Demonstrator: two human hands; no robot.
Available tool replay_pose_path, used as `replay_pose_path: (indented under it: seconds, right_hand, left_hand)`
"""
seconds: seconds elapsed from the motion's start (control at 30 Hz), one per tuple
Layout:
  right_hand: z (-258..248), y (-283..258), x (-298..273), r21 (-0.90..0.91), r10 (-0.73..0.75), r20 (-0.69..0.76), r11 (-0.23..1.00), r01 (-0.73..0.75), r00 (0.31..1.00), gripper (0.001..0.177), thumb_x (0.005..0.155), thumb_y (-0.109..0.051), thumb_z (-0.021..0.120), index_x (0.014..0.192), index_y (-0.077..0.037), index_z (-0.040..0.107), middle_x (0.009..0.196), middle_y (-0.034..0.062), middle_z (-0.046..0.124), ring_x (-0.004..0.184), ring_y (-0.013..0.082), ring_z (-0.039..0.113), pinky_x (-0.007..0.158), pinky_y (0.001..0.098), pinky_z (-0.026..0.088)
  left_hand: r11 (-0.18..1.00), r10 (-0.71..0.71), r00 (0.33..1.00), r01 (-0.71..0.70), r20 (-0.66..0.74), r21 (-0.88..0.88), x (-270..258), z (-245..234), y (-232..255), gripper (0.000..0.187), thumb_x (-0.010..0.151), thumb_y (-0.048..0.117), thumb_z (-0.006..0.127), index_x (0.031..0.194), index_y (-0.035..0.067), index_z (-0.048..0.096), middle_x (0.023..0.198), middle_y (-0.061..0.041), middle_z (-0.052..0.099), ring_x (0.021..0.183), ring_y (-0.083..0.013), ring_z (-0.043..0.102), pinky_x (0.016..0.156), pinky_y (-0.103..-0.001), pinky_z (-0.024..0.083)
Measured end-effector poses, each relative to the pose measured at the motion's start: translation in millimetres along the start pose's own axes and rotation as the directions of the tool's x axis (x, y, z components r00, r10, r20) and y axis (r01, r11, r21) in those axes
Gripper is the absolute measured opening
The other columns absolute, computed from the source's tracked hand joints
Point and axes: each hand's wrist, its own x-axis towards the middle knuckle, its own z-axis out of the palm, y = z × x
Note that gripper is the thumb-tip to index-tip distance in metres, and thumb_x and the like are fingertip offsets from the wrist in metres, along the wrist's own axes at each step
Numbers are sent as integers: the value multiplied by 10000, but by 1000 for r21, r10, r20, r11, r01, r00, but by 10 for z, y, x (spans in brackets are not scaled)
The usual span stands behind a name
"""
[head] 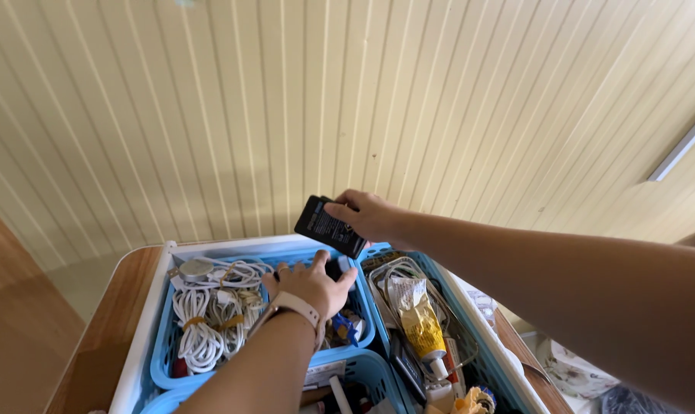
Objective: The person organizes a drawer by picking up and placing various items into blue plastic bins. They handle a yellow cloth, a white packet, a black power adapter, a coiled cable, and beaded bracelets, arranging them within the compartments.
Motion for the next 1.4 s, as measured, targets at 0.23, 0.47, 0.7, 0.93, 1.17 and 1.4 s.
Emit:
replay_pose_path:
  seconds: [0.23,0.47,0.7,0.93,1.17,1.4]
  right_hand:
    - [25,201,134,220,91,121,968,-117,988,441,843,-364,537,1165,-65,491,883,105,607,652,158,558,551,288,476]
    - [95,200,210,-26,-108,-11,994,108,994,439,809,-304,582,1193,-134,454,1130,85,591,963,210,589,746,374,508]
    - [274,170,78,-233,-495,52,839,492,868,416,805,-248,592,1176,-115,458,1070,108,635,1015,246,602,825,372,478]
    - [509,190,15,-438,-524,140,728,527,840,366,794,-224,606,1123,-132,474,932,104,669,861,306,638,750,402,492]
    - [705,165,212,-516,-514,230,656,551,826,354,816,-239,599,1144,-145,505,1024,125,629,960,311,594,829,395,473]
    - [782,270,206,-724,-427,257,509,465,867,475,885,-374,388,1350,-313,308,1269,36,356,1152,309,303,963,504,230]
  left_hand:
    - [1000,12,994,-14,-105,-23,89,114,-16,787,800,545,449,1398,93,210,1401,-102,316,1162,-270,486,1056,-526,86]
    - [999,16,999,-17,31,42,-13,9,-63,711,814,528,445,1389,145,273,1303,-96,492,1232,-234,441,1096,-508,81]
    - [995,57,998,-55,-27,80,-165,65,-83,653,850,451,428,1389,135,239,1286,-117,479,1234,-260,404,1063,-525,102]
    - [991,100,991,-92,-94,94,-208,176,-166,624,847,381,434,1355,51,283,1179,-124,548,1156,-282,445,986,-493,219]
    - [984,166,970,-150,-179,99,-195,268,-256,610,848,410,446,1297,10,340,1225,-147,493,1203,-302,368,976,-503,210]
    - [981,192,963,-188,-191,39,-194,350,-346,621,849,450,487,1273,9,383,1271,-153,461,1284,-298,285,1024,-480,172]
